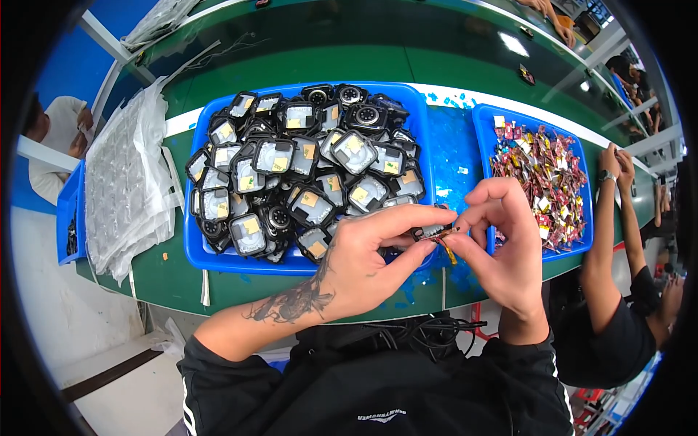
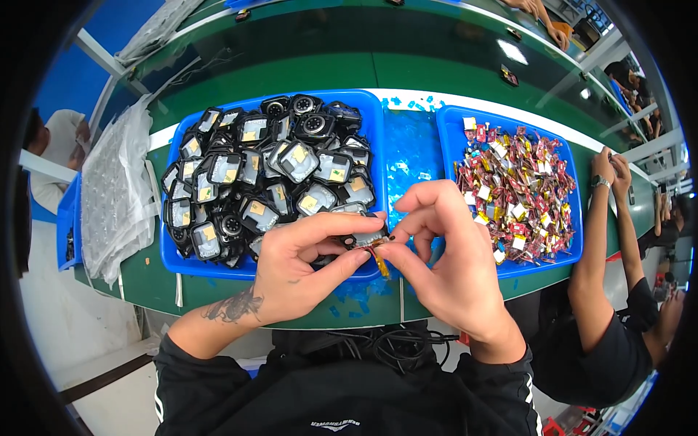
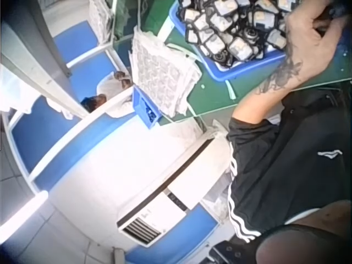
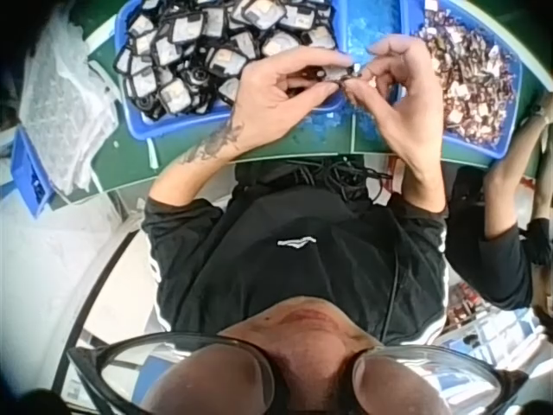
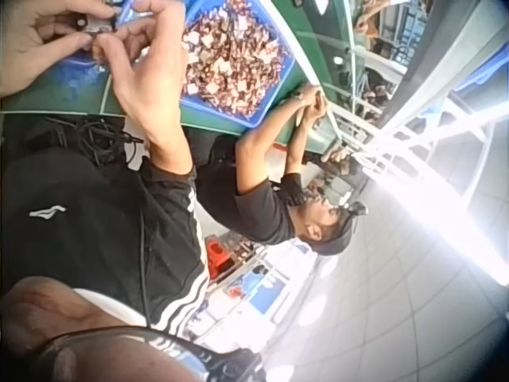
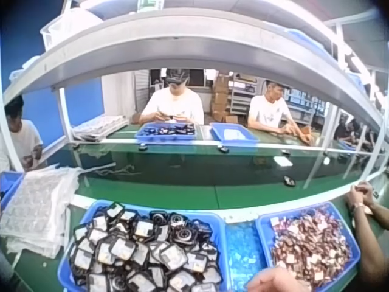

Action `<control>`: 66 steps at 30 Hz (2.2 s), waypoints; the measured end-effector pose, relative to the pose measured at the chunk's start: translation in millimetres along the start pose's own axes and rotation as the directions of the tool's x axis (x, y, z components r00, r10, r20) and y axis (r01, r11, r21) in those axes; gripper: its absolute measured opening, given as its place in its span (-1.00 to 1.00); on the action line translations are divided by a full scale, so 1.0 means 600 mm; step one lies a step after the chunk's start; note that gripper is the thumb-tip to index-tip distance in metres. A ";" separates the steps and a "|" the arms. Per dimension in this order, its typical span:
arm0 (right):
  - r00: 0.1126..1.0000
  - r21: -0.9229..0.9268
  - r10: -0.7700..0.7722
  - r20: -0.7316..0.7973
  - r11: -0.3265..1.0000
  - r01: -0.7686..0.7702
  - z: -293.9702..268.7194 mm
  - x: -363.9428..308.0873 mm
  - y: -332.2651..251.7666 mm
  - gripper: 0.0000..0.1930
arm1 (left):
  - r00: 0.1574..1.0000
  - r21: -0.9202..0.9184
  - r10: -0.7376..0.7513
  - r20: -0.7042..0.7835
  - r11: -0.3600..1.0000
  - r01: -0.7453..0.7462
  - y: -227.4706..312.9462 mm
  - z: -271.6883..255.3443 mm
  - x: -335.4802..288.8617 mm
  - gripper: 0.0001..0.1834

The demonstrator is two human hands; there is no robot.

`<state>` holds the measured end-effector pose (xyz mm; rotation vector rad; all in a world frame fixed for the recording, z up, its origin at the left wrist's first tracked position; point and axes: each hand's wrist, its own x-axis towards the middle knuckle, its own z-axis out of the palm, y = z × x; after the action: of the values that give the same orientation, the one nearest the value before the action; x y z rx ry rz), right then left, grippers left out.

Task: Assembling small electronic modules by connecting wires and components on an assembly line.

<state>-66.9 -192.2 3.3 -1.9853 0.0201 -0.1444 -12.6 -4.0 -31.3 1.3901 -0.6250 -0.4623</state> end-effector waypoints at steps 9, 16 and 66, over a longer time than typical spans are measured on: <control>0.993 0.026 -0.076 -0.090 0.997 0.079 0.034 0.003 0.014 -0.49 | 0.996 -0.144 -0.008 -0.085 0.990 -0.004 -0.001 0.003 0.004 -0.49; 0.982 0.081 -0.131 -0.138 0.986 0.143 0.053 0.002 0.025 -0.55 | 0.991 -0.351 -0.038 -0.132 0.936 -0.010 0.000 0.008 0.002 -0.52; 0.858 -0.527 -0.355 0.370 0.681 0.509 0.079 0.152 -0.001 -0.74 | 0.902 0.995 0.431 -0.013 0.099 -0.033 0.016 -0.101 -0.085 -0.71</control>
<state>28.8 -155.9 -6.8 -2.6225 -0.6577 -0.2270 -12.1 75.8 -32.6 2.5349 -0.9396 0.6773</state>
